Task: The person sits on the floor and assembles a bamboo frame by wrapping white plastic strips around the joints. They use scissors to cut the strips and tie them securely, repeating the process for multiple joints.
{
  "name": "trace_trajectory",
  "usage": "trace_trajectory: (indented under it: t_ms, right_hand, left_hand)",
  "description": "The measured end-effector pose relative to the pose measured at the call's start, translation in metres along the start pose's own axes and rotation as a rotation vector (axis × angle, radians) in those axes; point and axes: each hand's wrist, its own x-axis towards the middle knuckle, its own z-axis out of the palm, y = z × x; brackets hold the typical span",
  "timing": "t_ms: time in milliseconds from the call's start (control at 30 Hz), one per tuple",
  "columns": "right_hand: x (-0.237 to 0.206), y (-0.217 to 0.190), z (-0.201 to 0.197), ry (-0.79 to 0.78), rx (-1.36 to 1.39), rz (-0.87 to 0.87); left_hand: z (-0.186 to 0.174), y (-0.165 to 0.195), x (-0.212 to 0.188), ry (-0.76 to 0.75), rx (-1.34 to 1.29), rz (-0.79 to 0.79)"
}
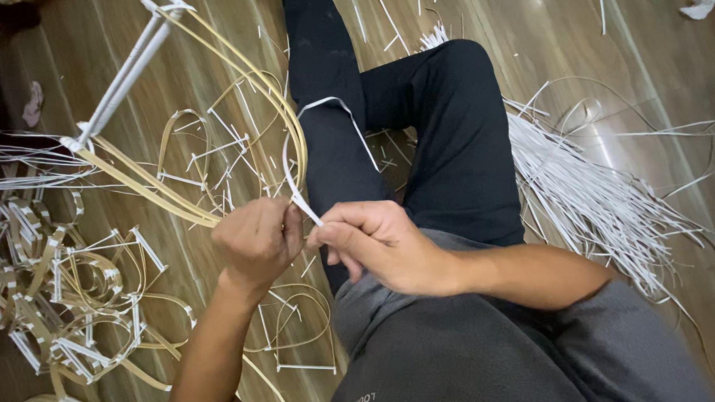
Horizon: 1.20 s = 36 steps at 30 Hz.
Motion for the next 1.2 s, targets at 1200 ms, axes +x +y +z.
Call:
trace_trajectory:
  t_ms: [1200]
  right_hand:
    - [0.052,0.031,-0.020,-0.012,-0.682,-0.694]
  left_hand:
    - [0.035,-0.038,-0.016,0.130,-1.251,-0.826]
